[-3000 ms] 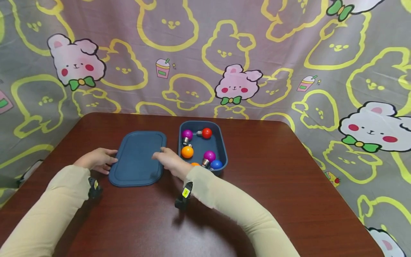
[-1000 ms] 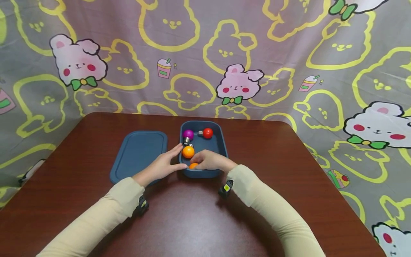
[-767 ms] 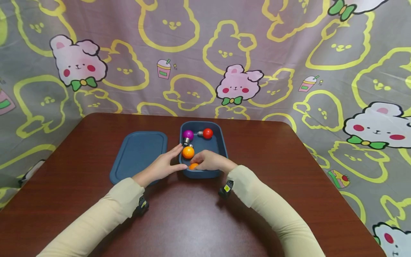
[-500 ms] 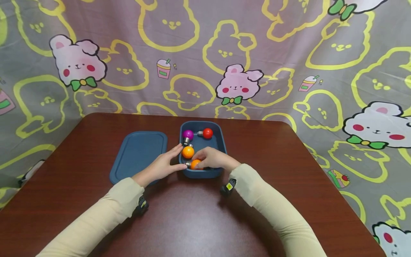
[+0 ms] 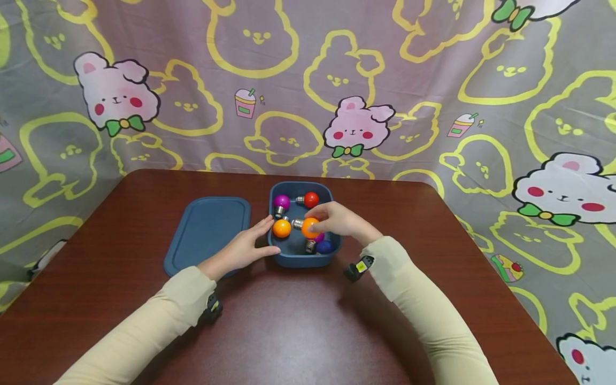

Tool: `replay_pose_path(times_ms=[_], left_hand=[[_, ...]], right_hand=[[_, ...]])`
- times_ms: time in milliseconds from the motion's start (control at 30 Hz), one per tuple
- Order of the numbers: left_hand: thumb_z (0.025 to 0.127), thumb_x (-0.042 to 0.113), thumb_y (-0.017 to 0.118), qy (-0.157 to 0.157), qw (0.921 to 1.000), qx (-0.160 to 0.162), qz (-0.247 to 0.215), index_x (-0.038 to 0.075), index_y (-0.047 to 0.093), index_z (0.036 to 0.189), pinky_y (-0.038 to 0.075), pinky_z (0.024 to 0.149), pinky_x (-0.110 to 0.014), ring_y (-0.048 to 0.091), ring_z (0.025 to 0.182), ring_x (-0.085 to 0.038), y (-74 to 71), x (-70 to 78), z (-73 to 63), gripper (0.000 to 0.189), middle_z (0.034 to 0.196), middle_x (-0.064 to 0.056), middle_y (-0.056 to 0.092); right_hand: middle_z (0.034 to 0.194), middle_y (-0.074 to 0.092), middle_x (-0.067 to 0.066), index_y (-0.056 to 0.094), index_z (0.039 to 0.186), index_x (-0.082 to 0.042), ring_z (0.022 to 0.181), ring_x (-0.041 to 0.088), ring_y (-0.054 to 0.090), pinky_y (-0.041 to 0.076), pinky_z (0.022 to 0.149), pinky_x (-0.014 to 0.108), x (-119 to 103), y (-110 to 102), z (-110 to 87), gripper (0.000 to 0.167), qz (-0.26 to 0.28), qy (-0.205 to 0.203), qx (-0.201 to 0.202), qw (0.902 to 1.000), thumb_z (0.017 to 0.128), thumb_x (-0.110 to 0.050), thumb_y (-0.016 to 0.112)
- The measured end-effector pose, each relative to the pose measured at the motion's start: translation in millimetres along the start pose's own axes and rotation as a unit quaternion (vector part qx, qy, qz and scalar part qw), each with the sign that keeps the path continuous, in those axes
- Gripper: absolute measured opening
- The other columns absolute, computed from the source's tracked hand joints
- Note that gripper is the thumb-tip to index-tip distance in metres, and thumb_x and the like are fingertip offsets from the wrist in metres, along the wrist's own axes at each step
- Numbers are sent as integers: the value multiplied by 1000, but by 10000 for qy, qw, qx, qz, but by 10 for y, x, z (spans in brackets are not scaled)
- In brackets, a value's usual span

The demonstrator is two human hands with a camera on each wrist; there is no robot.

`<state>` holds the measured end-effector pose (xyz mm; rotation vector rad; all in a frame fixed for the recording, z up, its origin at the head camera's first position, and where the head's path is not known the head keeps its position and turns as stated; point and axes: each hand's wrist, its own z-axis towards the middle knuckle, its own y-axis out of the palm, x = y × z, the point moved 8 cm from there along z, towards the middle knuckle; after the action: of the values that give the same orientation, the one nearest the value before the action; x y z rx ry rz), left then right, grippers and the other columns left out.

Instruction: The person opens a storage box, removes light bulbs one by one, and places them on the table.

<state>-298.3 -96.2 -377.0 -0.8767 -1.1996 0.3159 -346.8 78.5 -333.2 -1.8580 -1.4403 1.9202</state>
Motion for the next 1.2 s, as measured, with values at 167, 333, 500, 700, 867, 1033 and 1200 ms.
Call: replay_pose_path(times_ms=[167,333,500,700,867,1033,1200], left_hand=[[83,43,65,52,10000,25,49,1,29,143,23,103,-51,23,133,-31,-9,10,-6,81,150,-11,20],[83,45,64,103,9999,39,78,1,29,143,23,103,-50,23,134,-30,-10,7,-8,83,150,-11,20],[83,44,65,88,9999,51,35,1,29,143,23,103,-51,23,134,-30,-17,7,-8,83,150,-11,20],[83,45,65,65,10000,34,4,1,29,143,23,103,-51,22,134,-30,-20,15,-17,83,150,-10,19],[83,43,65,94,10000,32,-7,0,29,143,24,102,-52,23,133,-31,-13,15,-20,82,150,-12,20],[83,41,66,66,10000,31,-26,1,29,143,24,102,-51,23,134,-30,-9,12,-21,81,150,-11,19],[83,40,66,89,9999,50,-22,1,30,143,23,102,-52,23,134,-31,-7,10,-16,81,150,-12,20]], right_hand=[[108,63,8,58,123,-4,93,22,59,48,82,33,25,-236,-63,41,368,-7,361,9987,85,-17,67],[108,62,13,57,123,-2,92,26,59,47,85,38,56,-482,-145,39,625,-30,792,9949,86,-13,65],[109,61,16,56,123,0,91,28,59,46,86,41,158,-705,-199,40,774,-72,1260,9890,86,-13,64],[110,60,20,56,122,3,90,28,60,48,83,36,404,-867,-188,40,1060,16,1711,9795,86,-13,65],[118,55,24,51,126,7,96,32,58,45,87,41,630,-899,-165,43,1371,281,1904,9717,88,-9,63],[119,54,23,50,127,5,97,35,56,44,89,41,886,-916,-135,44,1387,651,2051,9667,89,-12,62],[118,54,24,49,128,6,98,35,56,43,90,43,1116,-896,-94,44,1404,853,2109,9636,90,-13,61]])
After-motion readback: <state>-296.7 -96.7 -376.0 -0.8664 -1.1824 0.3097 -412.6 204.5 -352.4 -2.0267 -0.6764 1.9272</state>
